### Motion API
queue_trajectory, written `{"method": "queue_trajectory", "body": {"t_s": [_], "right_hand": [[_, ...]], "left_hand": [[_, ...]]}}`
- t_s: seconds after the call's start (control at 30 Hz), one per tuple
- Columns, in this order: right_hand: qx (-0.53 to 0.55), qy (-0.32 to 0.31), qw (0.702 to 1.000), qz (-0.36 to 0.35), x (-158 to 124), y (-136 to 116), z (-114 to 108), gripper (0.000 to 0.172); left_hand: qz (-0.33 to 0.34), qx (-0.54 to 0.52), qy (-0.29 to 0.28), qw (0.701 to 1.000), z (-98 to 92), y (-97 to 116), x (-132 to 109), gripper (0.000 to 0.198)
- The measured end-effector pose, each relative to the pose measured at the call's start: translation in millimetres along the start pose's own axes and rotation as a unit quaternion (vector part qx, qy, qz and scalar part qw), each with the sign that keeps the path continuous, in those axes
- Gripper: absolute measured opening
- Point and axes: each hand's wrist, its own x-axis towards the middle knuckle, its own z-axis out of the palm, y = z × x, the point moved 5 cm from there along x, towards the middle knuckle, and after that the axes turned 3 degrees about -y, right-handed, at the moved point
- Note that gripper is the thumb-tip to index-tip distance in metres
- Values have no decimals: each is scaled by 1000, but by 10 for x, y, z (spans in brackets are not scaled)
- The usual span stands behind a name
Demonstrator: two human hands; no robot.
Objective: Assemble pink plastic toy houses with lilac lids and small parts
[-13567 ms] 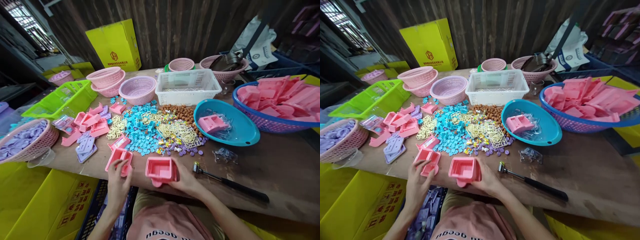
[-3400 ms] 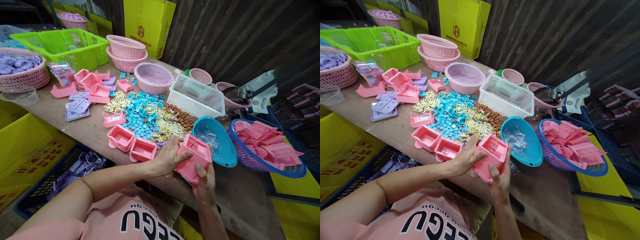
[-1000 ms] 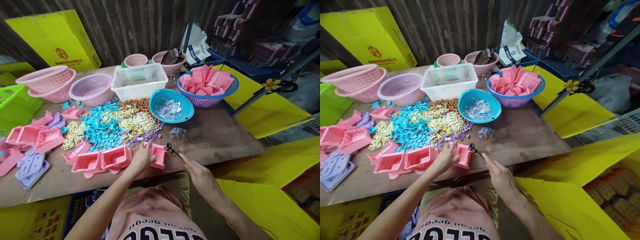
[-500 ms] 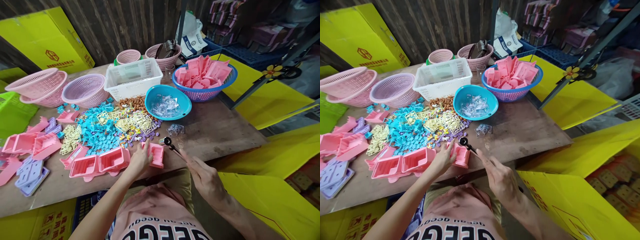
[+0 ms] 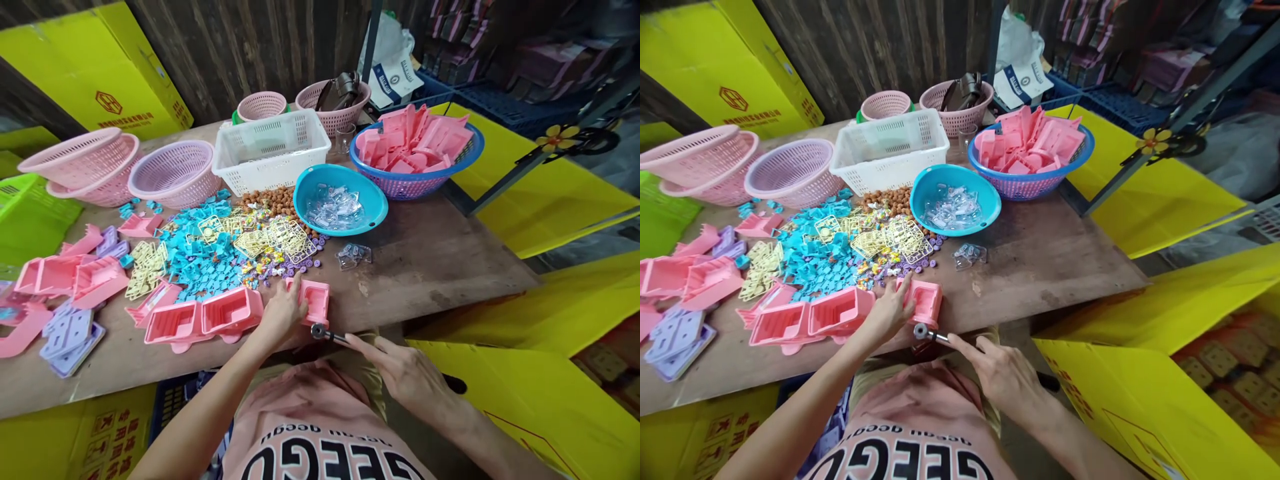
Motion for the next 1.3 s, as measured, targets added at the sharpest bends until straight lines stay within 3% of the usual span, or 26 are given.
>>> {"method": "queue_trajectory", "body": {"t_s": [0.1,0.2,0.27,0.33,0.4,0.5,0.6,0.77,0.93,1.1,1.2,1.3], "right_hand": [[79,75,994,5,49,23,-161,45],[113,157,981,25,124,62,-377,45],[101,169,979,57,165,113,-417,43],[84,153,981,87,191,173,-357,40],[71,129,983,107,206,218,-244,39],[60,98,986,118,244,215,-92,39],[46,82,990,102,318,116,-43,39],[32,132,989,59,403,13,-93,42],[-16,76,996,49,486,93,-10,44],[-46,105,992,50,604,49,25,42],[-19,61,997,53,665,62,88,41],[9,97,992,80,606,223,-21,40]], "left_hand": [[59,-13,-11,998,-31,-9,55,59],[240,-11,-58,969,-156,54,88,72],[345,14,-86,934,-262,75,52,76],[381,34,-84,920,-332,61,-2,78],[338,30,-29,940,-335,27,-43,77],[173,21,108,979,-196,-67,-99,88],[73,42,166,983,27,-109,-148,106],[66,62,173,981,105,-101,-127,107],[38,42,172,983,81,-98,-114,108],[30,7,174,984,90,-80,-105,101],[29,-59,167,984,72,-106,-110,99],[60,-214,161,962,18,-167,-174,94]]}}
